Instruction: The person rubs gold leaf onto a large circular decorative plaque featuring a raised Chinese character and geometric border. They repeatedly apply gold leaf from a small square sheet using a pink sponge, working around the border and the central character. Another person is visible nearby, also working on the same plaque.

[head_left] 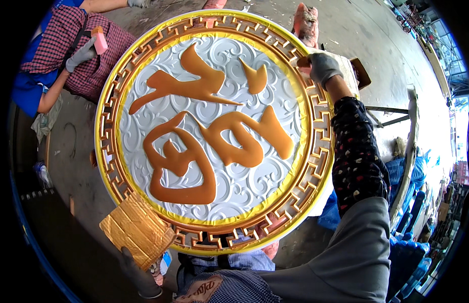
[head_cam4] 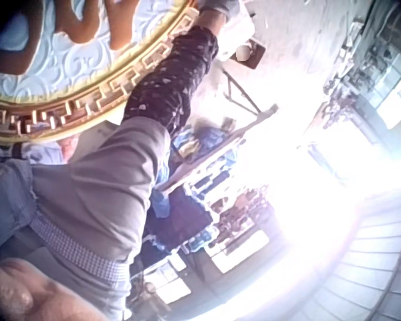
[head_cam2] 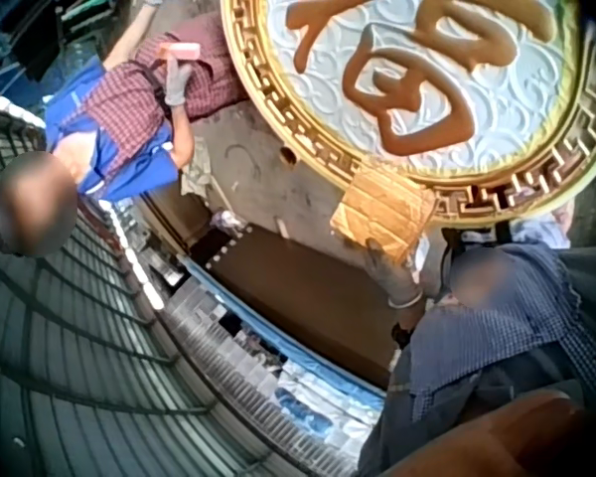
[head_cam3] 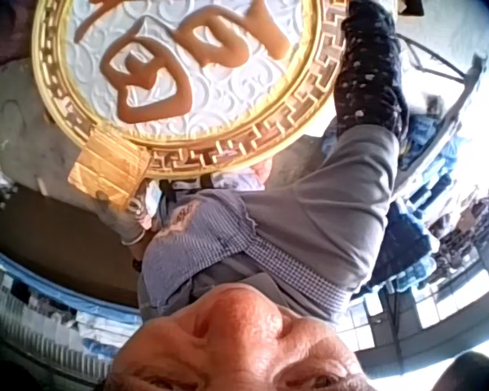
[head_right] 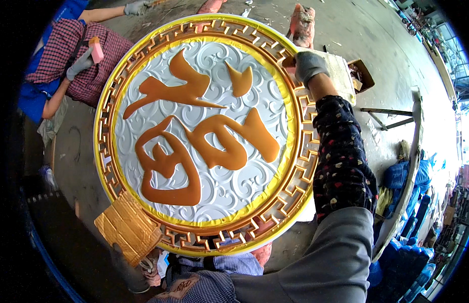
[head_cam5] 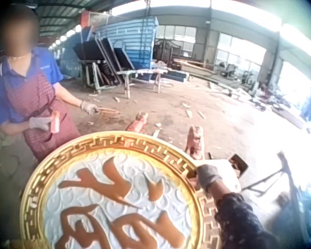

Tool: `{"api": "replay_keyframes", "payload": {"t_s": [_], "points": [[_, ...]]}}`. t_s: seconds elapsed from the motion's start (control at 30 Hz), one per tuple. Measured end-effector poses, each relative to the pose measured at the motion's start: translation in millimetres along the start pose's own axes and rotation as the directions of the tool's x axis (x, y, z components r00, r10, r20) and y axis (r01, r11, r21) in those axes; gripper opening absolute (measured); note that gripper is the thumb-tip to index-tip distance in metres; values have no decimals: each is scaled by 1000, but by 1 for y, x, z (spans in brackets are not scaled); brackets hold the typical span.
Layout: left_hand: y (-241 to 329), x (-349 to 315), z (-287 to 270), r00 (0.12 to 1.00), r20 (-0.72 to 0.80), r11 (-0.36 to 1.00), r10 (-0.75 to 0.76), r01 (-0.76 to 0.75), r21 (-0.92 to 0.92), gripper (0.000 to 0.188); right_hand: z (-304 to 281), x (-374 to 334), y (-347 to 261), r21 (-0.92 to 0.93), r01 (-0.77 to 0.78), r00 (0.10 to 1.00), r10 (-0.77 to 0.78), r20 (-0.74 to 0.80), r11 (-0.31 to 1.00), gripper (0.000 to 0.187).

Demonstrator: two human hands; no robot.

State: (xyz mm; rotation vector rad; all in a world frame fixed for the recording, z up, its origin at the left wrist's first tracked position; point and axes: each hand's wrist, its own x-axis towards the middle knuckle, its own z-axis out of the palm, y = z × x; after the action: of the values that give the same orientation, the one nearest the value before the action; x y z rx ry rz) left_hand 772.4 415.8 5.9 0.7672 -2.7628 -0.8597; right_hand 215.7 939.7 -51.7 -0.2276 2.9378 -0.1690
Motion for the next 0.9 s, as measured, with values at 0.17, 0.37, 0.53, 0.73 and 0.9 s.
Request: {"api": "replay_keyframes", "payload": {"t_s": [0.17,0.37,0.53,0.73,0.9], "points": [[18,4,6,982,-49,937,-185,161,-310,61,-4,21,-19,103,104,951,-68,-303,989,35],[17,10,6,915,-29,825,-402,348,-446,58,28,75,-29,120,231,872,-151,-465,965,30],[46,23,8,874,26,760,-486,437,-480,53,45,101,-37,-54,183,905,-190,-381,982,28],[21,20,22,867,-140,793,-478,358,-493,55,23,105,-31,-92,198,959,-212,-189,976,32],[60,33,11,757,39,624,-652,565,-539,56,2,100,-31,46,171,918,-142,-371,984,39]]}}
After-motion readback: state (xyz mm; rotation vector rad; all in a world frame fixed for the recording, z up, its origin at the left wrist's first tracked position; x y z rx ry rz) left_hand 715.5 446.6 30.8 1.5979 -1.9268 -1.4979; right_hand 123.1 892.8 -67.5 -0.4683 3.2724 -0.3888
